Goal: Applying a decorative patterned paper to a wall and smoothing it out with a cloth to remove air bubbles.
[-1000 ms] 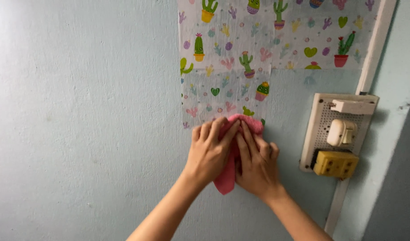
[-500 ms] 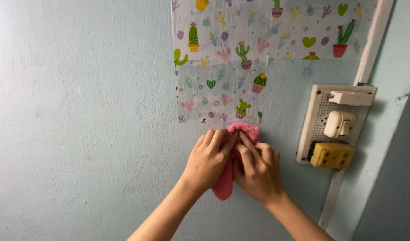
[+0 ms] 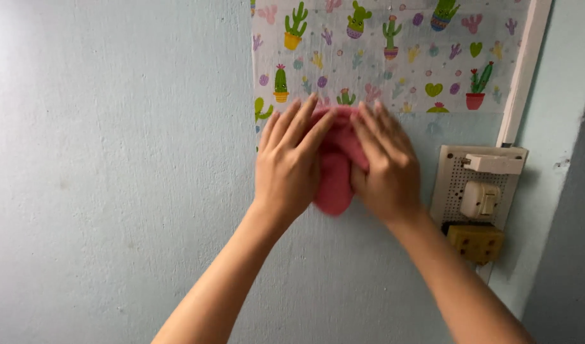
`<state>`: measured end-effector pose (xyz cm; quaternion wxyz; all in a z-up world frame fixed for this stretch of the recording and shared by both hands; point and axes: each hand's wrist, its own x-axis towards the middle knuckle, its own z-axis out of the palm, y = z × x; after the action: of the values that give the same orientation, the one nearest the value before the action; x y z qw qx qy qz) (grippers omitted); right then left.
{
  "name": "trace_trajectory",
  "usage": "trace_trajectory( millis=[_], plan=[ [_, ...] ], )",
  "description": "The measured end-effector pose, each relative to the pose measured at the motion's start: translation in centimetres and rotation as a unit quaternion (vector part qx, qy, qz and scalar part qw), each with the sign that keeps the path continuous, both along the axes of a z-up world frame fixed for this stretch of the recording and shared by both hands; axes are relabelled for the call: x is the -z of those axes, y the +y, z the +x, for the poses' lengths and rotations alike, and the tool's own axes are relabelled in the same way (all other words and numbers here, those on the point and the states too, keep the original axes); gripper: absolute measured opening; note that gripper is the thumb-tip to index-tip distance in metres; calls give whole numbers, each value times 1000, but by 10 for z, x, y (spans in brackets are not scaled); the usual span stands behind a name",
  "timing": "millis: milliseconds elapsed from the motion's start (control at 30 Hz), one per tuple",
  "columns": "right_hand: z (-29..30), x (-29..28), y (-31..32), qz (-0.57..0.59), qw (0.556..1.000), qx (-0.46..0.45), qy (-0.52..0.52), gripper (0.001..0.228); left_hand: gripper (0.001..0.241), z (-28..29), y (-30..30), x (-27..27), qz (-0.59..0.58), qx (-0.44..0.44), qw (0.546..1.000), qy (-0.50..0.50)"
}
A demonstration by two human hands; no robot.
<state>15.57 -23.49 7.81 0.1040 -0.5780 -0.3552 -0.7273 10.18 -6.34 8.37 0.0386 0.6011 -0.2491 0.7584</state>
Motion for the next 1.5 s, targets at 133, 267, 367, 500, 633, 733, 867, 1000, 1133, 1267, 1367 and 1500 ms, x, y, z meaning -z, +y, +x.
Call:
trace_trajectory(
  millis=[133, 267, 367, 500, 633, 733, 867, 1000, 1133, 1267, 1367, 1500],
  plan=[
    [31, 4, -3, -3, 995, 87, -40, 52, 73, 20, -20, 5, 11, -29, 994, 104],
    [34, 6, -8, -42, 997, 60, 11, 72, 98, 46, -17, 17, 20, -18, 992, 121],
    [45, 2, -11, -55, 994, 87, -29, 72, 95, 64, -17, 18, 20, -63, 995, 71],
    [46, 2, -14, -60, 991, 106, -64, 63, 92, 75, -13, 15, 25, -77, 997, -9],
    [28, 19, -14, -51, 993, 95, -45, 56, 86, 70, -13, 30, 38, -66, 997, -19],
    [34, 31, -9, -43, 994, 86, -56, 60, 81, 68, -17, 37, 37, -84, 995, -38],
    [39, 32, -5, -25, 997, 64, -42, 58, 77, 73, -22, 35, 23, -78, 995, -60],
    [32, 27, -8, -28, 998, 47, -11, 57, 74, 66, -24, 33, 11, -53, 997, -62],
    [33, 21, -21, -64, 997, 29, 8, 46, 71, 65, -22, 29, 15, -18, 999, -42],
    [14, 4, -17, -43, 999, 7, -23, 22, 70, 56, -23, 9, -1, 8, 999, -41],
    [24, 2, -7, -54, 998, -17, -7, 24, 72, 66, -21, 8, -1, -13, 999, -43],
    [28, 4, 1, -52, 998, -33, -4, 38, 66, 78, -19, 8, -3, -24, 997, -66]
  ],
)
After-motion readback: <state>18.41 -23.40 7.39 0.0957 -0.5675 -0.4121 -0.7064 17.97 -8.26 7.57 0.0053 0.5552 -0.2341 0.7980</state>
